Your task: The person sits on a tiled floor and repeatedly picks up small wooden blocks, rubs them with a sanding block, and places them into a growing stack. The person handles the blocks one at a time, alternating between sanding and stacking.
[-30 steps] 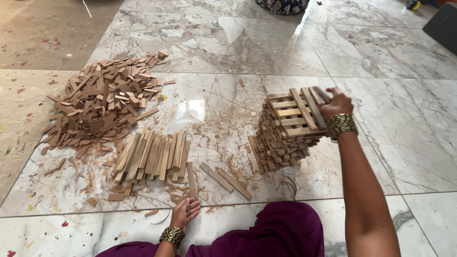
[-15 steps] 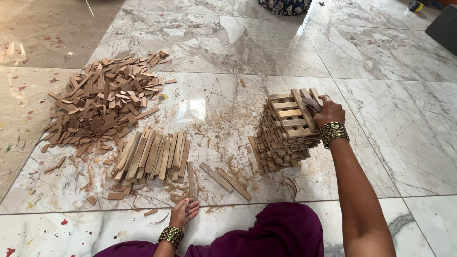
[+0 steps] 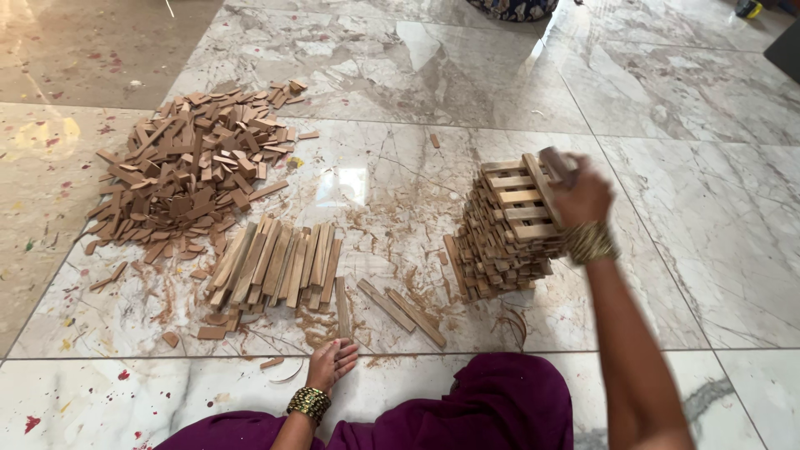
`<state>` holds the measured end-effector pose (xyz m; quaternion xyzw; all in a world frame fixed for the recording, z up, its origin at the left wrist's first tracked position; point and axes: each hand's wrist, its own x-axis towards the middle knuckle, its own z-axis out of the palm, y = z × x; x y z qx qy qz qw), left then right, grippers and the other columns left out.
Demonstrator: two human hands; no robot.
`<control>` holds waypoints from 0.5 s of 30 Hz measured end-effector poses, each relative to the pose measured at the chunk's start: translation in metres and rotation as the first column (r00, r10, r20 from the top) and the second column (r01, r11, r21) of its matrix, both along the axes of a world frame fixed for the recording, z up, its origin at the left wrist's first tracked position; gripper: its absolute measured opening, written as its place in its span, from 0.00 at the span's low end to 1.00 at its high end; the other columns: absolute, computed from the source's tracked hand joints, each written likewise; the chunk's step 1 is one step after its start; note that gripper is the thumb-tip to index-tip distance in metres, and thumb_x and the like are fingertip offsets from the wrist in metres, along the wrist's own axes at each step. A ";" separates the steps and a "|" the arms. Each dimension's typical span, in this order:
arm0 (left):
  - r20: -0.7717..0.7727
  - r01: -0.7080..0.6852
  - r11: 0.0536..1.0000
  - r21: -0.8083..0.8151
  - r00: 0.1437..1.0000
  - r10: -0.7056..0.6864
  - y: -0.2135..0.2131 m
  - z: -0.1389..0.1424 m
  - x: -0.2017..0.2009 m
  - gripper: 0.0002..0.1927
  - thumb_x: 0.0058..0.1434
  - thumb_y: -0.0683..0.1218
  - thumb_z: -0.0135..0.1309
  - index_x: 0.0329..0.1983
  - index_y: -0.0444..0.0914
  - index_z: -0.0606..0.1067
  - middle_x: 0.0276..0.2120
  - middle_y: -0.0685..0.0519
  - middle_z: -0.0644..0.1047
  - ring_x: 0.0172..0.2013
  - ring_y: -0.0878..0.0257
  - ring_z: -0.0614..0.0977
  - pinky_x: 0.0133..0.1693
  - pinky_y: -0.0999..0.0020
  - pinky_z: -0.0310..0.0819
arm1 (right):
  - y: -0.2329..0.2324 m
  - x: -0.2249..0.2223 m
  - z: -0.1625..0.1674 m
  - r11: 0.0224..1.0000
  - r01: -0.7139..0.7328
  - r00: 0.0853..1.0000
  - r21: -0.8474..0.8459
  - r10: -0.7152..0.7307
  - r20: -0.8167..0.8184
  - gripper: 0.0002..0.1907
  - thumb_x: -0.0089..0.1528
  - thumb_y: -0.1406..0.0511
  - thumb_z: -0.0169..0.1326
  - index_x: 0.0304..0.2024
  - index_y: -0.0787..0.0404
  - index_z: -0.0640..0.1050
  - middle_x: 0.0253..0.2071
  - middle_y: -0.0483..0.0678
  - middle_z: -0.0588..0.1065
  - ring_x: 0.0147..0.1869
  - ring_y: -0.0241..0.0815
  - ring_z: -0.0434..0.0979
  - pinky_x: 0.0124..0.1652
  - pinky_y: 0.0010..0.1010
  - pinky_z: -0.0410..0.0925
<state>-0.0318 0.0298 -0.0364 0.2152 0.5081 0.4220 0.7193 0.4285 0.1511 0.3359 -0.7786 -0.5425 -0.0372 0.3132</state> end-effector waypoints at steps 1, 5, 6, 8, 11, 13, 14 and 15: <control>-0.008 0.008 1.000 0.000 1.000 -0.008 0.001 0.001 0.002 0.26 0.71 0.54 0.42 0.61 0.29 0.70 0.53 0.37 0.80 0.49 0.51 0.84 0.50 0.59 0.81 | -0.007 -0.023 -0.013 1.000 -0.021 0.996 -0.013 0.020 -0.091 0.20 0.68 0.67 0.56 0.62 0.62 0.72 0.33 0.51 0.80 0.28 0.41 0.81 0.24 0.29 0.76; -0.010 0.022 1.000 -0.002 1.000 -0.022 0.004 0.009 0.007 0.26 0.71 0.54 0.43 0.61 0.30 0.71 0.53 0.39 0.81 0.49 0.51 0.84 0.50 0.59 0.81 | -0.054 -0.131 -0.125 0.775 -0.629 0.750 -0.068 0.627 0.211 0.18 0.62 0.72 0.48 0.53 0.55 0.78 0.38 0.54 0.76 0.41 0.51 0.76 0.41 0.45 0.73; -0.006 0.016 1.000 0.000 1.000 -0.016 0.003 0.011 0.005 0.25 0.71 0.54 0.43 0.61 0.31 0.71 0.52 0.39 0.81 0.49 0.51 0.84 0.50 0.59 0.80 | -0.065 -0.155 -0.162 0.731 -0.609 0.784 -0.308 0.614 -0.092 0.09 0.65 0.66 0.54 0.48 0.58 0.77 0.42 0.51 0.79 0.45 0.46 0.79 0.45 0.41 0.73; 0.028 -0.029 1.000 -0.010 0.999 0.029 -0.002 0.015 -0.002 0.25 0.71 0.54 0.43 0.61 0.31 0.71 0.52 0.39 0.81 0.49 0.51 0.84 0.50 0.59 0.81 | -0.087 -0.180 -0.227 0.733 -0.617 0.787 -0.288 0.583 -0.203 0.18 0.57 0.67 0.61 0.50 0.58 0.77 0.43 0.54 0.78 0.49 0.52 0.79 0.49 0.43 0.72; 0.059 -0.074 0.997 -0.009 0.996 0.074 -0.009 0.020 -0.014 0.25 0.70 0.54 0.44 0.60 0.31 0.72 0.51 0.40 0.82 0.48 0.52 0.85 0.49 0.60 0.82 | -0.107 -0.190 -0.294 0.752 -0.407 0.906 -0.518 0.405 -0.123 0.18 0.61 0.65 0.61 0.54 0.56 0.76 0.45 0.56 0.77 0.53 0.57 0.75 0.53 0.48 0.69; 0.061 -0.085 0.996 0.010 0.995 0.085 -0.010 0.022 -0.015 0.24 0.70 0.54 0.44 0.60 0.31 0.72 0.51 0.40 0.82 0.48 0.53 0.85 0.49 0.60 0.82 | -0.115 -0.188 -0.317 0.820 -0.395 0.909 -0.414 0.415 -0.045 0.22 0.55 0.70 0.61 0.52 0.54 0.76 0.48 0.55 0.75 0.55 0.57 0.73 0.52 0.47 0.70; 0.056 -0.086 0.996 0.026 0.995 0.085 -0.009 0.023 -0.013 0.25 0.70 0.54 0.43 0.60 0.32 0.72 0.51 0.41 0.82 0.48 0.53 0.85 0.48 0.61 0.82 | -0.116 -0.186 -0.321 0.848 -0.387 0.911 -0.361 0.413 -0.005 0.24 0.52 0.72 0.61 0.51 0.54 0.76 0.50 0.54 0.73 0.56 0.57 0.72 0.52 0.46 0.70; 0.053 -0.087 0.995 0.039 0.995 0.085 -0.008 0.023 -0.010 0.25 0.70 0.54 0.43 0.60 0.32 0.73 0.51 0.41 0.82 0.47 0.54 0.85 0.48 0.61 0.81 | -0.116 -0.185 -0.323 0.849 -0.385 0.915 -0.362 0.403 -0.029 0.25 0.52 0.72 0.61 0.52 0.53 0.76 0.50 0.53 0.73 0.57 0.57 0.72 0.52 0.46 0.70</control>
